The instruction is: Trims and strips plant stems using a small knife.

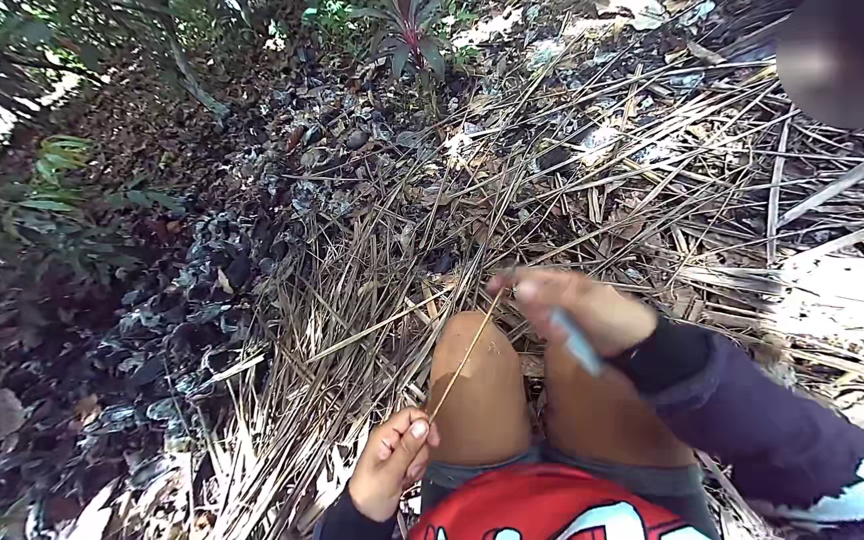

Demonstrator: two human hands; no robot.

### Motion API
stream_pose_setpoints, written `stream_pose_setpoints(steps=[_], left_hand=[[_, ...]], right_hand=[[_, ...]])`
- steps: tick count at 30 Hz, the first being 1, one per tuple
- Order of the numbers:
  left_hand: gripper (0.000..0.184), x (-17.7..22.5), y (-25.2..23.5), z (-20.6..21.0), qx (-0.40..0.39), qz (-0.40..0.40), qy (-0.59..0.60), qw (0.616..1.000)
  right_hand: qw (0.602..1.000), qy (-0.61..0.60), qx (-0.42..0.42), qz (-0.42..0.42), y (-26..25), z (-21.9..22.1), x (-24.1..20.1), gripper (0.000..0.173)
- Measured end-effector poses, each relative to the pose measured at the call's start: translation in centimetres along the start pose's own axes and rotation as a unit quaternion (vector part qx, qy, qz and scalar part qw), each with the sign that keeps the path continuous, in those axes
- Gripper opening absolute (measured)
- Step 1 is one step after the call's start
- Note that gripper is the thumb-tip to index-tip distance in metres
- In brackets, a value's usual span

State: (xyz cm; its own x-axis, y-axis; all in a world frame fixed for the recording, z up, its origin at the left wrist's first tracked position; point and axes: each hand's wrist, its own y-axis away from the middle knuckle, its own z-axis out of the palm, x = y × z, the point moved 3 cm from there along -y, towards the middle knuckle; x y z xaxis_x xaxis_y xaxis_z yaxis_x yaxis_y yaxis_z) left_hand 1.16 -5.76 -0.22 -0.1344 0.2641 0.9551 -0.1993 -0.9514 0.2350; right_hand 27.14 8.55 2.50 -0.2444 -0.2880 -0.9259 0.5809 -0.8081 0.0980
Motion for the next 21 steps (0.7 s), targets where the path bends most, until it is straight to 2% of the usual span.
stream_pose_setpoints(steps=[2,4,5,7,9,10,11,13,15,17,19,21], left_hand=[[0.015,-0.3,0.6,-0.5,0.018,-0.003,-0.010,1.000],[0.015,-0.3,0.7,-0.7,0.039,-0.008,-0.013,0.999],[0.016,-0.2,0.5,-0.5,0.043,-0.009,-0.012,0.999],[0.015,0.0,0.1,0.0,0.045,-0.008,-0.014,0.999],[0.015,0.2,-0.2,0.2,0.039,0.004,-0.023,0.999],[0.015,0.3,-0.2,0.1,0.031,0.013,-0.030,0.999],[0.015,0.4,-0.1,0.0,0.025,0.023,-0.037,0.999],[0.017,0.4,0.5,-0.6,0.021,0.030,-0.049,0.998],[0.017,0.0,1.2,-1.2,0.036,0.022,-0.061,0.997],[0.017,-0.2,1.5,-1.4,0.048,0.018,-0.064,0.997],[0.017,-0.2,1.2,-1.1,0.051,0.021,-0.060,0.997],[0.018,0.0,0.6,-0.6,0.046,0.025,-0.059,0.997]], right_hand=[[0.991,-0.019,0.093,-0.094,-0.7,-4.5,-2.3,0.029],[0.986,-0.019,0.120,-0.118,0.0,-4.4,-3.3,0.031],[0.991,-0.003,0.094,-0.094,0.6,-2.4,-2.7,0.036],[0.999,0.042,-0.018,0.012,1.8,3.0,0.0,0.052],[0.986,0.041,-0.131,0.098,2.0,7.0,2.7,0.053],[0.980,0.031,-0.152,0.121,1.7,7.5,3.3,0.046],[0.983,0.024,-0.142,0.117,1.3,6.9,3.1,0.039],[0.997,0.010,-0.059,0.048,0.1,3.2,1.2,0.030],[0.996,-0.014,0.045,-0.071,-1.3,-2.4,-1.3,0.030],[0.988,-0.031,0.100,-0.115,-1.0,-5.0,-3.1,0.031],[0.997,-0.015,0.052,-0.062,0.2,-1.3,-2.2,0.039],[0.995,0.013,-0.080,0.060,1.6,4.4,1.1,0.051]])
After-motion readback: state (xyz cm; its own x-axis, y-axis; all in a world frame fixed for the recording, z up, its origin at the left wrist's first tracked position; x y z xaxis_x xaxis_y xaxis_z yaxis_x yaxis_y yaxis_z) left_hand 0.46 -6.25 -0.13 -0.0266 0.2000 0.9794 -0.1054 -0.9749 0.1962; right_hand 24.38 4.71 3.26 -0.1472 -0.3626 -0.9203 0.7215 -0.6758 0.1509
